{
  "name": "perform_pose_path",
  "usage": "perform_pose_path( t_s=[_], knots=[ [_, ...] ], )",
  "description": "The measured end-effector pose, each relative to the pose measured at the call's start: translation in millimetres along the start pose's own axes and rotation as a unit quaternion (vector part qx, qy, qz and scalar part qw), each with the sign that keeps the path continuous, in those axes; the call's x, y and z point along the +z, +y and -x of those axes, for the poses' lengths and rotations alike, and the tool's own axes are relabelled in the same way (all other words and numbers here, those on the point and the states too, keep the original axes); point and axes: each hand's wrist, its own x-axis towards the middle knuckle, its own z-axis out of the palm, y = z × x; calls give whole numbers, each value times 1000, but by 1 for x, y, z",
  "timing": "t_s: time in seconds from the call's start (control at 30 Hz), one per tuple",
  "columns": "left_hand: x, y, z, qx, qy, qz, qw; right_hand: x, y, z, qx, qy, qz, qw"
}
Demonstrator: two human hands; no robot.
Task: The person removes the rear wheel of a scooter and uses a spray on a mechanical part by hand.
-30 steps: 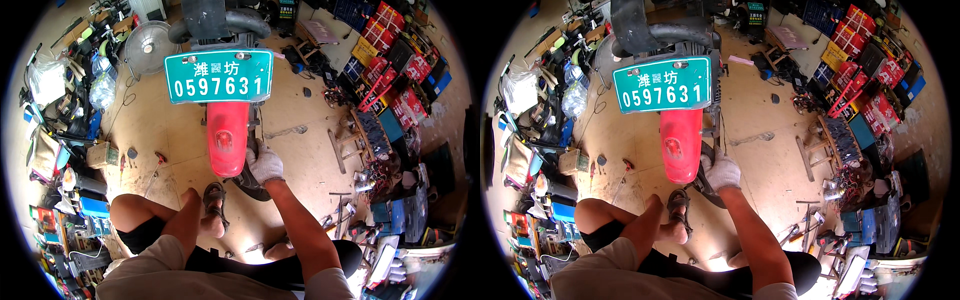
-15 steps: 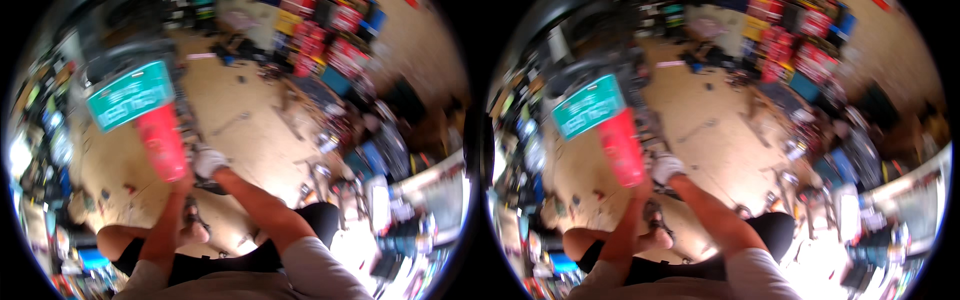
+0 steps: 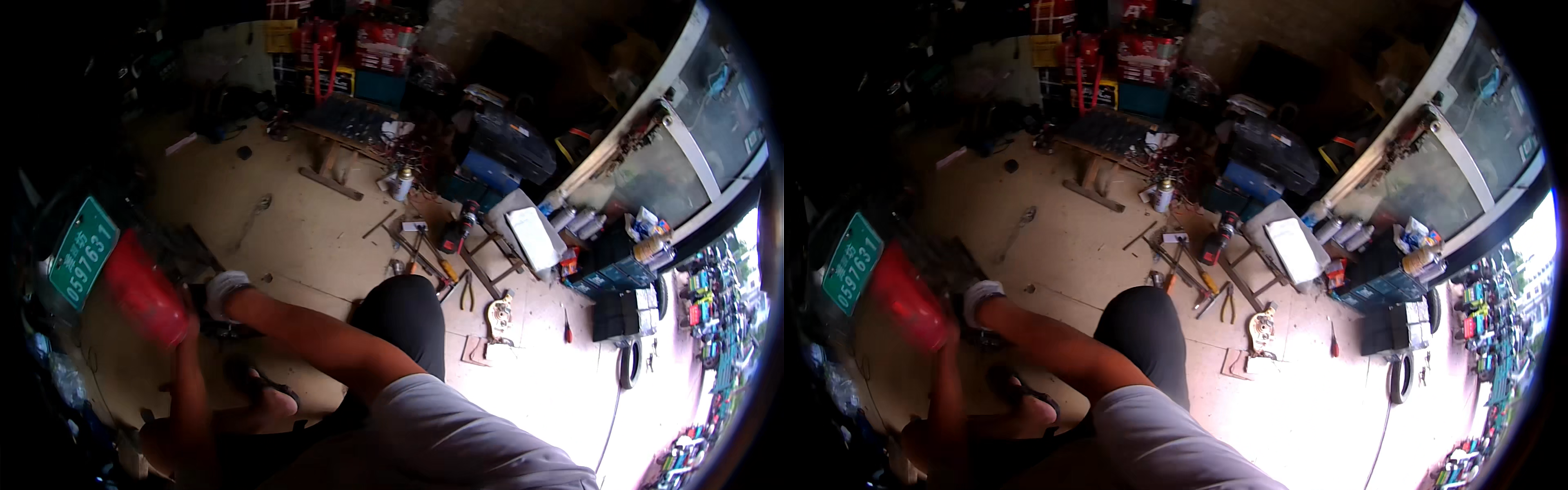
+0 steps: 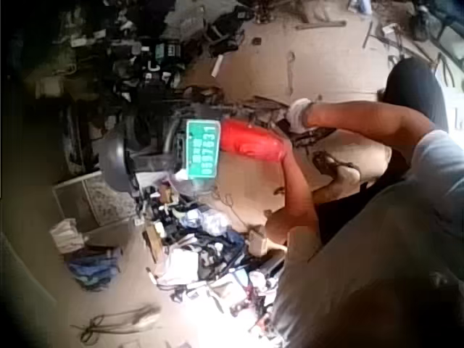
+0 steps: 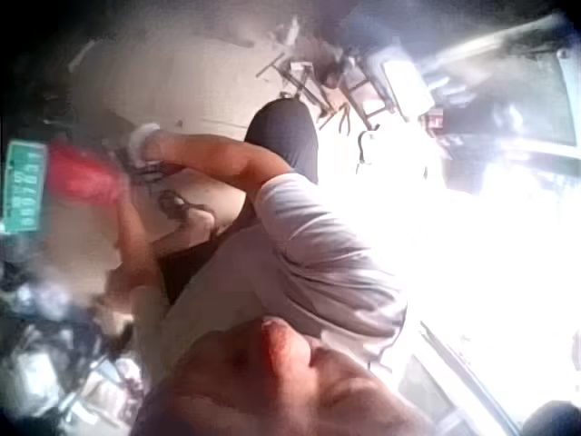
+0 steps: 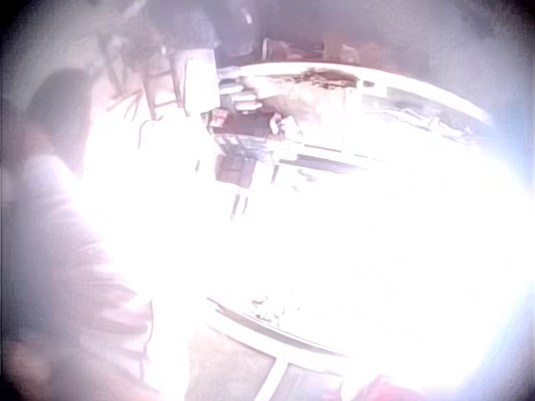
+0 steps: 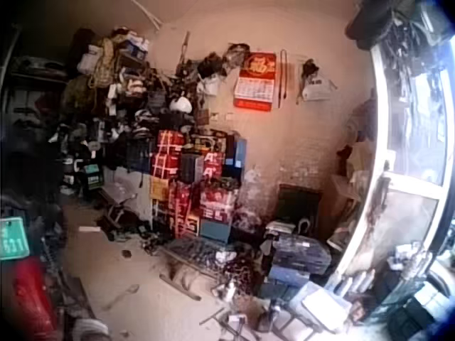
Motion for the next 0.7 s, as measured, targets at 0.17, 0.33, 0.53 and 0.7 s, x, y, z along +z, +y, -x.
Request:
perform_pose_path(
  t_s=[0.17,0.33,0.53,0.7],
  knots=[
    [-29,131,-43,90,241,-156,954,-74,48,70,61,-11,-84,995],
    [-42,126,-31,0,27,-140,990,-26,78,79,111,27,-82,990],
    [-46,163,-36,27,-8,-178,984,46,112,58,113,85,-64,988],
    [-46,96,-14,-58,55,-14,997,52,110,32,83,110,-26,990]
  ],
)
